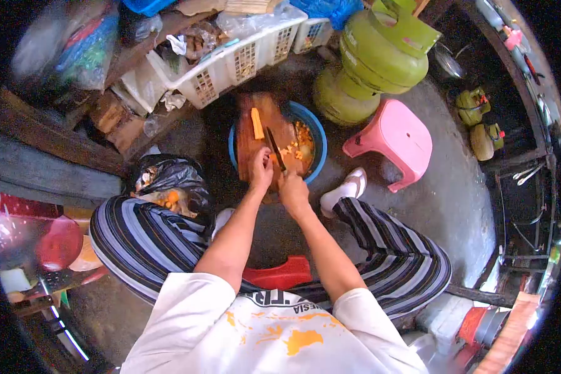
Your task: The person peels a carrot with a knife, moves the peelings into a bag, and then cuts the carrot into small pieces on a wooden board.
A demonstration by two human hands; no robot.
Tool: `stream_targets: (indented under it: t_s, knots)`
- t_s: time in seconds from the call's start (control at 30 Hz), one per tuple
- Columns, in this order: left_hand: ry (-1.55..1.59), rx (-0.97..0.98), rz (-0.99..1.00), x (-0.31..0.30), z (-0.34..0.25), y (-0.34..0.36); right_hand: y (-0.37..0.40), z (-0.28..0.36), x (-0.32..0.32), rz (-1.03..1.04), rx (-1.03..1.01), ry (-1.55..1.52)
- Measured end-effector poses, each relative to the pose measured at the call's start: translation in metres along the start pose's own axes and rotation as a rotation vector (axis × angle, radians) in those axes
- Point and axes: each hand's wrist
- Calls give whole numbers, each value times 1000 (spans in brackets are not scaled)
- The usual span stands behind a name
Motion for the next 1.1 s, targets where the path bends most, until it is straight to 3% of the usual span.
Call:
stream_targets:
  t_s: [0.03, 0.13, 0.2, 0.33, 0.37, 0.53, 0.57, 0.67, 0.87, 0.97, 1.07, 1.1]
  knots:
    - [35, 58, -19, 2, 4, 0, 0, -4, 13, -11, 5, 5]
    - [32, -92, 60, -2, 9, -1, -14, -4, 19, -107, -83, 78]
    - [37, -73, 77, -3, 10, -6, -21, -5, 11, -132, -127, 45]
    - [-71, 33, 41, -4, 7, 0, 4, -3, 4, -25, -71, 65]
    - [-59, 15, 45, -4, 2, 1, 7, -2, 14, -40, -6, 69]
    - [-30, -53, 97, -9, -23, -6, -11, -7, 14, -33, -87, -15]
    - [-117, 76, 45, -8, -20, -5, -12, -10, 16, -5, -118, -7]
    - [-149, 166, -32, -6, -23, -5, 12, 6, -22, 28, -56, -35]
    - [-35, 47, 1, -5, -12, -4, 11, 7, 21, -50, 31, -28]
    - [-67, 72, 38, -6, -4, -6, -1, -4, 14, -11, -94, -90]
    - [92, -117, -3, -6, -6, -9, -8, -19, 12, -12, -53, -132]
    - [-13, -41, -42, -7, -16, -18, -12, -26, 14, -35, -84, -84]
Point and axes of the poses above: each hand's wrist, its own y-axis away from the middle knuckle, its own x-axis out of the palm, z = x × y, and after that the axes turned 11 degrees about y, right-handed
